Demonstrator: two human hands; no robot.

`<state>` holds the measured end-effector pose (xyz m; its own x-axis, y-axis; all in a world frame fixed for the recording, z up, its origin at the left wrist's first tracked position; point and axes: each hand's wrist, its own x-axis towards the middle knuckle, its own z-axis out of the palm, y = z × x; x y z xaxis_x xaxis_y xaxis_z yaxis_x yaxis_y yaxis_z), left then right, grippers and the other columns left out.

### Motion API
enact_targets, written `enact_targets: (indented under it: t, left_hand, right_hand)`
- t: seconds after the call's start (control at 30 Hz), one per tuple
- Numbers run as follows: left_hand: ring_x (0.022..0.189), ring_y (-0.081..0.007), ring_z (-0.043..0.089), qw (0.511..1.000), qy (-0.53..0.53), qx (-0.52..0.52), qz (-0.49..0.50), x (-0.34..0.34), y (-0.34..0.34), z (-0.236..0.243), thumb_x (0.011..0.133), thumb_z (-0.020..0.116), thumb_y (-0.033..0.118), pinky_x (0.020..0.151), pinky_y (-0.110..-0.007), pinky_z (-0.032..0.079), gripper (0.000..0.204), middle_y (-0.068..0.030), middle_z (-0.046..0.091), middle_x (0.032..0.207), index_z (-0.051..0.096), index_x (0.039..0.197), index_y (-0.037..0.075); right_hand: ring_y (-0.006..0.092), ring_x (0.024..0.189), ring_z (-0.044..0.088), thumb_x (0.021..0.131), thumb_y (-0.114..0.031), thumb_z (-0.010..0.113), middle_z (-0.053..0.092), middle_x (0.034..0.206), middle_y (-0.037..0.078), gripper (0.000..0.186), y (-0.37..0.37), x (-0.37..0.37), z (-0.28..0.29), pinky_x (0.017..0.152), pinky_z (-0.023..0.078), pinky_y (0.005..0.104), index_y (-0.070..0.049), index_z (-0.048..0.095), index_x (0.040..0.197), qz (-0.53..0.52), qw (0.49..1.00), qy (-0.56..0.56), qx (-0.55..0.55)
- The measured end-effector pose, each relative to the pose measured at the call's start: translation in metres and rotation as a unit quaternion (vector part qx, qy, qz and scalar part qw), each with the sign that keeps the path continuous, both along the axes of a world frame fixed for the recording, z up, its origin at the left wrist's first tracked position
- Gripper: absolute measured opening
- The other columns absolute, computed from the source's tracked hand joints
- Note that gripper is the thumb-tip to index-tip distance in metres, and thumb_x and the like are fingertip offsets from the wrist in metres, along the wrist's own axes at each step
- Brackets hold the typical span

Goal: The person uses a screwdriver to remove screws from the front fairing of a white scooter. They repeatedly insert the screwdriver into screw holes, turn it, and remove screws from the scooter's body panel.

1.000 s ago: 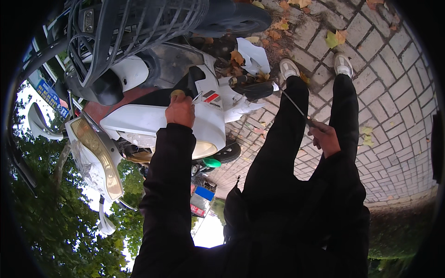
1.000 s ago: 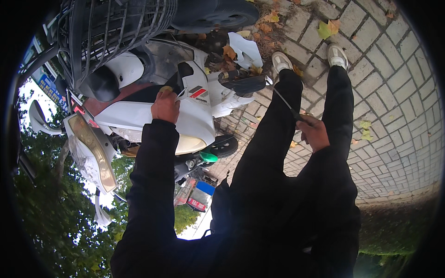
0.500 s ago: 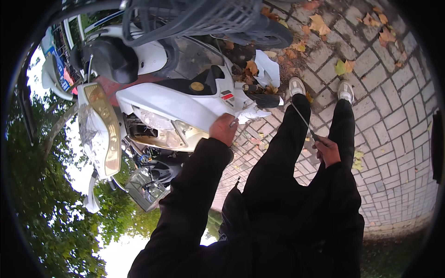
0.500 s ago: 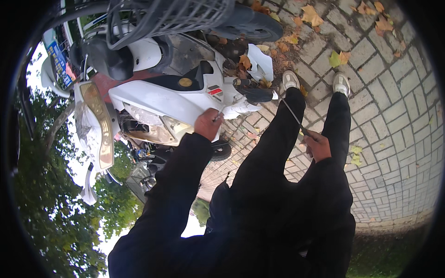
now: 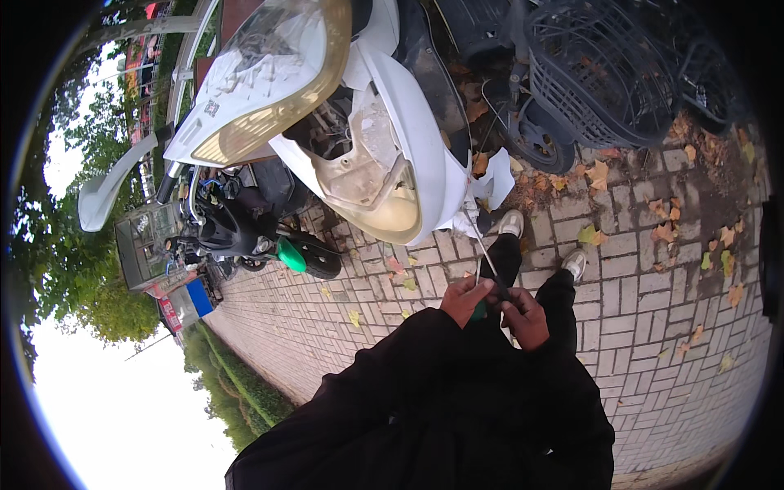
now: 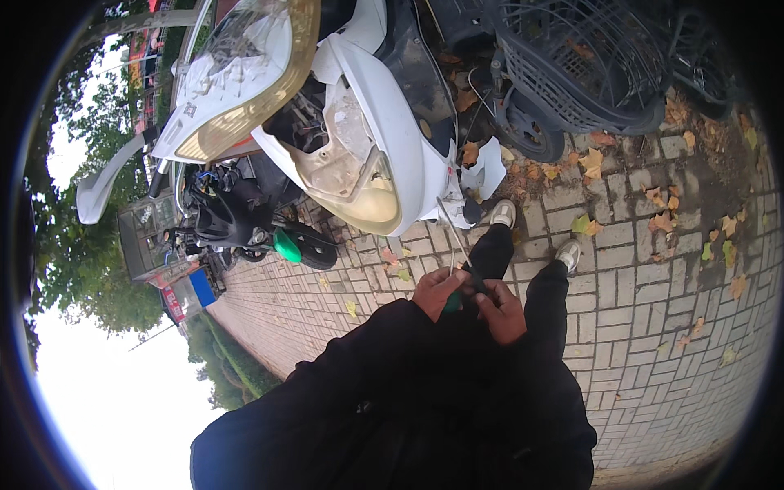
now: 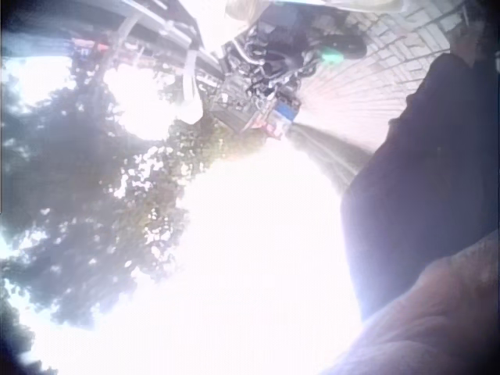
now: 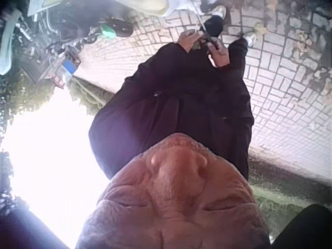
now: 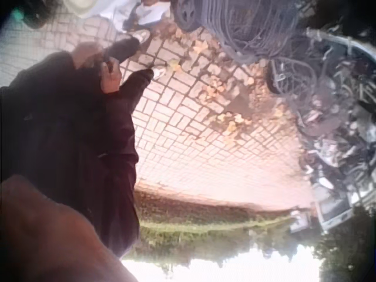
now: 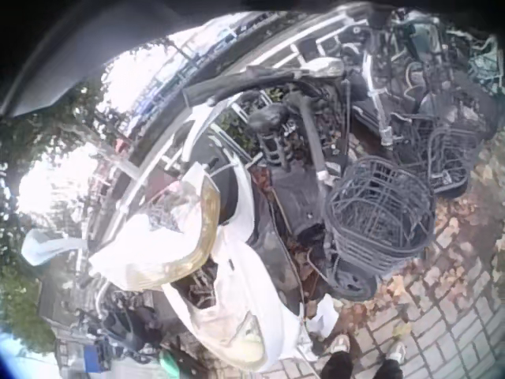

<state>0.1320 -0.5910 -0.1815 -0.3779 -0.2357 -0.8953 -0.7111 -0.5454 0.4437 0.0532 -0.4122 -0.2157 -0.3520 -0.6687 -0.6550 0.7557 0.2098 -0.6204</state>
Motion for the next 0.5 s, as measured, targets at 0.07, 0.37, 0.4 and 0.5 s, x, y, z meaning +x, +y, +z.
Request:
enact_targets:
  t: [0.07,0.37,0.4,0.5]
  left_hand:
    - [0.086,-0.0128,0.069,0.998,0.043,0.025,0.038,0.008,-0.008,0.003,0.1,0.069,0.027,0.068,-0.027,0.054,0.027,-0.0056,0.073,0.095,0.072,0.106,0.002]
    - [0.087,-0.0123,0.07,0.97,0.196,0.027,0.14,0.028,-0.086,0.022,0.098,0.069,0.011,0.081,-0.029,0.056,0.013,-0.0053,0.075,0.095,0.074,0.103,0.001]
    - [0.086,-0.0124,0.07,0.968,0.205,0.024,0.143,0.029,-0.099,0.026,0.098,0.069,0.011,0.08,-0.029,0.056,0.013,-0.0054,0.075,0.095,0.075,0.103,0.001]
    - [0.082,-0.013,0.07,0.969,0.191,0.017,0.157,0.036,-0.129,0.031,0.098,0.069,0.012,0.075,-0.028,0.057,0.014,-0.0067,0.075,0.093,0.075,0.101,0.0]
  right_hand:
    - [0.0064,0.067,0.058,0.097,-0.013,0.067,0.065,0.081,0.001,0.03,-0.013,0.005,0.016,0.059,0.046,0.0251,-0.001,0.062,0.124,0.018,0.998,0.064,-0.002]
    - [0.0098,0.071,0.055,0.091,-0.015,0.074,0.061,0.079,0.003,0.038,-0.109,-0.003,0.072,0.068,0.048,0.0277,-0.001,0.063,0.125,0.13,0.966,0.223,0.027]
    - [0.0096,0.071,0.055,0.091,-0.015,0.074,0.061,0.079,0.003,0.038,-0.123,-0.005,0.078,0.068,0.048,0.0275,-0.002,0.063,0.125,0.149,0.965,0.214,0.037]
    - [0.0101,0.075,0.059,0.093,-0.016,0.073,0.063,0.083,0.003,0.039,-0.156,-0.011,0.093,0.07,0.049,0.0281,-0.002,0.061,0.128,0.215,0.939,0.267,0.014]
